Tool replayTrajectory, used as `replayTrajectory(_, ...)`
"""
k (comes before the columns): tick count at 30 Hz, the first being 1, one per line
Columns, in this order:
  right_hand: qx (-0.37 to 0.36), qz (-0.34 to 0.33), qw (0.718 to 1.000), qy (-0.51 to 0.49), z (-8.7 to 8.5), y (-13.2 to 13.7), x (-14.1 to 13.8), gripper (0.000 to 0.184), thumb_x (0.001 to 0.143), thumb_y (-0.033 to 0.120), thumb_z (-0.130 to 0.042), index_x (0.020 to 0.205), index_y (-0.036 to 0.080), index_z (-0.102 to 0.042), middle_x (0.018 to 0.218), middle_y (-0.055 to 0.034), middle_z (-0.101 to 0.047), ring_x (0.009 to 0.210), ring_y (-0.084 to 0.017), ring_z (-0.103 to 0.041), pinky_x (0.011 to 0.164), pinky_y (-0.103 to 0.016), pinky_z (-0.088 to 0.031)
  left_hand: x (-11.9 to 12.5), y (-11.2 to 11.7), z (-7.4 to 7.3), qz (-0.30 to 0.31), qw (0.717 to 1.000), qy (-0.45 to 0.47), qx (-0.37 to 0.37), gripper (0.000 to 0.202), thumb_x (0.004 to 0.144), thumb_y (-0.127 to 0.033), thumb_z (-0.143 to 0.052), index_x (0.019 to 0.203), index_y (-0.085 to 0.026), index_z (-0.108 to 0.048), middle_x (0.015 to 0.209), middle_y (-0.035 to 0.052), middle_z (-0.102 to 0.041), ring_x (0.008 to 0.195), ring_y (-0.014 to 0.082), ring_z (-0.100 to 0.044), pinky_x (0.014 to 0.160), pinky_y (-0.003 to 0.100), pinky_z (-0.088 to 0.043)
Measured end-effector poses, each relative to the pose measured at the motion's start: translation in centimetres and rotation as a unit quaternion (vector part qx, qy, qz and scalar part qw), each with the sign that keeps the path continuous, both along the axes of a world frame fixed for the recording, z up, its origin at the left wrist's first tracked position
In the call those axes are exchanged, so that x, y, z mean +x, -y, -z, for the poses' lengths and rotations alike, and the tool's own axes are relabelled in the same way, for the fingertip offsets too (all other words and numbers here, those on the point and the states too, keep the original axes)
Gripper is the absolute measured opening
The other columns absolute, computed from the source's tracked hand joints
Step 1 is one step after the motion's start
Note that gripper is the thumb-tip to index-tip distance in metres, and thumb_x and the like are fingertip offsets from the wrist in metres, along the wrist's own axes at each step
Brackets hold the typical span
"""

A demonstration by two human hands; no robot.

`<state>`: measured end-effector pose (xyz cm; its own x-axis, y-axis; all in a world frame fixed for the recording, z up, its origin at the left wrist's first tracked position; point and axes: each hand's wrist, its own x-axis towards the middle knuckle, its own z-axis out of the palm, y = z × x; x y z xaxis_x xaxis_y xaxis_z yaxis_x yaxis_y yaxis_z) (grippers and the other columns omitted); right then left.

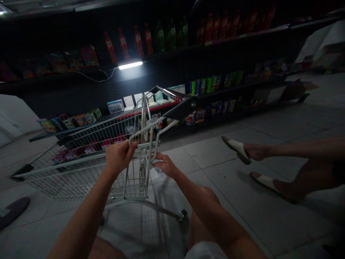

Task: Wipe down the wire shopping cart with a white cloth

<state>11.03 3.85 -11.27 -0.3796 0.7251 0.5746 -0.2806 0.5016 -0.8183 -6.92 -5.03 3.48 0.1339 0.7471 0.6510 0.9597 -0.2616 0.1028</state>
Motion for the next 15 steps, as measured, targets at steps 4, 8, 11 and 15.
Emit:
replayTrajectory(4, 0.067, 0.135, 0.986, -0.069, -2.7, -1.0, -0.5, 0.038, 0.074, 0.017, -0.055, 0.107, 0.021, -0.073, 0.122, -0.0058, -0.069, 0.119, -0.02, -0.061, 0.106, -0.037, -0.048, -2.6, 0.8, 0.0, 0.026, 0.998, 0.054, -0.007, 0.047, 0.091, -0.05, -0.04, 0.061, -0.02, -0.058, 0.056, 0.0029, -0.063, 0.055, 0.0135, -0.058, 0.057, 0.025, -0.039)
replayTrajectory(8, 0.156, 0.21, 0.963, -0.069, -7.1, -2.0, -3.4, 0.035, 0.082, 0.016, -0.054, 0.112, 0.023, -0.071, 0.12, -0.0055, -0.068, 0.119, -0.019, -0.061, 0.104, -0.035, -0.05, -4.1, 1.7, -0.3, 0.042, 0.994, 0.105, 0.002, 0.044, 0.088, -0.048, -0.044, 0.054, -0.022, -0.054, 0.053, 0.0022, -0.059, 0.054, 0.0137, -0.054, 0.058, 0.027, -0.043)
replayTrajectory(11, 0.226, 0.206, 0.952, 0.01, -7.6, -0.8, -6.8, 0.035, 0.086, 0.015, -0.055, 0.117, 0.024, -0.069, 0.125, -0.007, -0.066, 0.123, -0.021, -0.059, 0.105, -0.036, -0.05, -5.0, 2.6, -0.5, 0.038, 0.994, 0.099, 0.024, 0.044, 0.086, -0.046, -0.044, 0.049, -0.023, -0.05, 0.05, 0.0017, -0.052, 0.055, 0.0149, -0.051, 0.06, 0.029, -0.044)
replayTrajectory(15, 0.228, 0.232, 0.945, 0.036, -2.6, 2.7, -10.6, 0.041, 0.087, 0.012, -0.053, 0.124, 0.023, -0.066, 0.136, -0.0097, -0.058, 0.131, -0.022, -0.053, 0.111, -0.036, -0.047, -7.3, 3.6, -0.4, 0.013, 0.997, 0.072, 0.036, 0.043, 0.088, -0.045, -0.039, 0.051, -0.023, -0.044, 0.057, 0.0023, -0.05, 0.064, 0.0162, -0.053, 0.071, 0.032, -0.048)
